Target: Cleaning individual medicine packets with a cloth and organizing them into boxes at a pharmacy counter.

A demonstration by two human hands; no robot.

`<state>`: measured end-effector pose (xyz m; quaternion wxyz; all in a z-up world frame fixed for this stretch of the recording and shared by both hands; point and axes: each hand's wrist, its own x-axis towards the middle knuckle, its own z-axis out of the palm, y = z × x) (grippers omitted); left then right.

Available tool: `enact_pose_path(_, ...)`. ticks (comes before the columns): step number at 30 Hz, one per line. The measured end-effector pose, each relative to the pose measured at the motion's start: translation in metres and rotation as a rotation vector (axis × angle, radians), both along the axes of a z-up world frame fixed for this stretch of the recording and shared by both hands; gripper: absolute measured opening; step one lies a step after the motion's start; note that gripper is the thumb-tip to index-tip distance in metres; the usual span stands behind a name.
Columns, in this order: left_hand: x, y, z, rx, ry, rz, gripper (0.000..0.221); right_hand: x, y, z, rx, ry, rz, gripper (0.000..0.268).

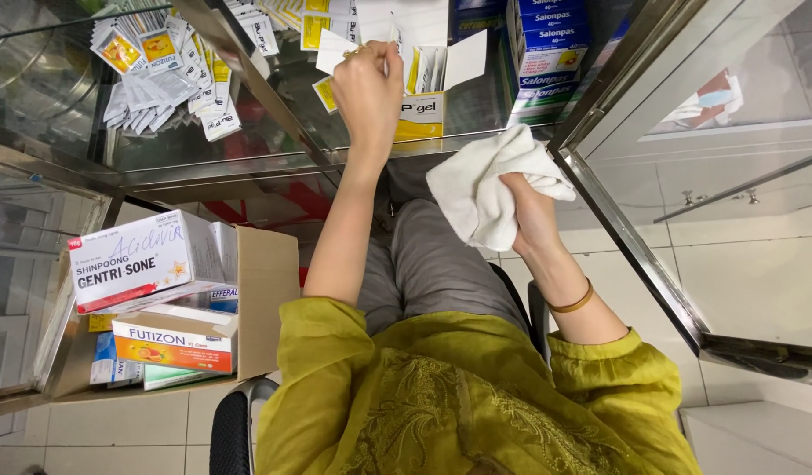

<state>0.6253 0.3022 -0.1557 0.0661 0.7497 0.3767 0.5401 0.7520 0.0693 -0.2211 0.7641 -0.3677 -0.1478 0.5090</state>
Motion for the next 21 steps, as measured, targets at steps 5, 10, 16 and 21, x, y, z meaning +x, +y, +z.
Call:
enact_pose_path(5,0.028,0.005,-0.009,0.002,0.113,0.055,0.012,0.001,-0.001,0.002,0.026,-0.010,0.025,0.042)
enact_pose_path(10,0.056,-0.002,-0.007,-0.101,0.327,0.132,0.013,0.003,-0.001,-0.009,0.015,0.020,0.037,0.042)
enact_pose_path(16,0.052,0.012,-0.019,-0.247,0.488,0.071,0.014,0.006,-0.004,0.003,0.012,-0.014,0.037,0.043)
enact_pose_path(21,0.034,0.020,-0.002,-0.378,0.370,0.037,0.023,0.011,-0.004,-0.002,0.017,0.012,0.036,0.043)
